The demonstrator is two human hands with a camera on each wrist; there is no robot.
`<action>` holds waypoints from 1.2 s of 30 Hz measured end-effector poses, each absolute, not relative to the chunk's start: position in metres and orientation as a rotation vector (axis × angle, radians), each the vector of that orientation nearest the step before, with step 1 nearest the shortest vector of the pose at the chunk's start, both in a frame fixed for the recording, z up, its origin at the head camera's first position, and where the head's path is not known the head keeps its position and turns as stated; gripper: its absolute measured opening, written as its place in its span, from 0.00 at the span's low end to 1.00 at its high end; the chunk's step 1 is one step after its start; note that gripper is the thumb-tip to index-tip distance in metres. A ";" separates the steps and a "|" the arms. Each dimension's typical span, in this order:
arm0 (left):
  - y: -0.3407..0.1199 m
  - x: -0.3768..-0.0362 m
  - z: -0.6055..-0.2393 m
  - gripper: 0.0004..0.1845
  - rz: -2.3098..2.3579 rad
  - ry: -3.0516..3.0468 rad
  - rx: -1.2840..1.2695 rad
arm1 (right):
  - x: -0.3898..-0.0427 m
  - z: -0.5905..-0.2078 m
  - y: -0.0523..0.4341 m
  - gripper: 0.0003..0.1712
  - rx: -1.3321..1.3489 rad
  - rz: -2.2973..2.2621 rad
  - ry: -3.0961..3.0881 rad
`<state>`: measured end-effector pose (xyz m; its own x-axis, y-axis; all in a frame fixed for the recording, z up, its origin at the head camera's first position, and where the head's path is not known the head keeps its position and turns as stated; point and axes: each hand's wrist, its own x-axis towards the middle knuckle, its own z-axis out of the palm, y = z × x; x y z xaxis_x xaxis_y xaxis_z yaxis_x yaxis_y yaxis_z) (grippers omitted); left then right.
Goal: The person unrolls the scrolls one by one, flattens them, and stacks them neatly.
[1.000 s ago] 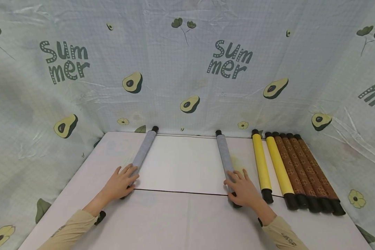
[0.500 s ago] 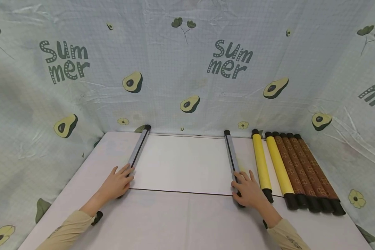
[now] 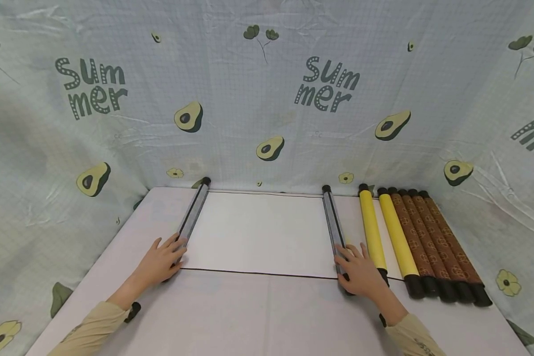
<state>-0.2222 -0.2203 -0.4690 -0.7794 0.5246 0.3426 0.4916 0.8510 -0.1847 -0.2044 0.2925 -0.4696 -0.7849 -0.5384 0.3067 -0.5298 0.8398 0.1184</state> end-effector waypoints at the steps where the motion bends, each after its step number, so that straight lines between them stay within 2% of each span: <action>1: -0.221 -0.222 -0.468 0.15 0.117 -2.644 -0.757 | -0.204 -0.470 0.293 0.13 0.804 -0.042 -2.691; 15: -0.229 -0.219 -0.467 0.08 0.115 -2.682 -0.741 | -0.201 -0.467 0.304 0.07 0.732 -0.019 -2.704; 18: -0.232 -0.219 -0.468 0.06 0.106 -2.685 -0.742 | -0.200 -0.468 0.305 0.09 0.728 -0.034 -2.718; 27: -0.237 -0.218 -0.465 0.11 0.108 -2.714 -0.730 | -0.199 -0.471 0.311 0.13 0.740 -0.044 -2.706; 36: -0.238 -0.216 -0.464 0.07 0.094 -2.696 -0.730 | -0.197 -0.468 0.313 0.12 0.718 -0.006 -2.764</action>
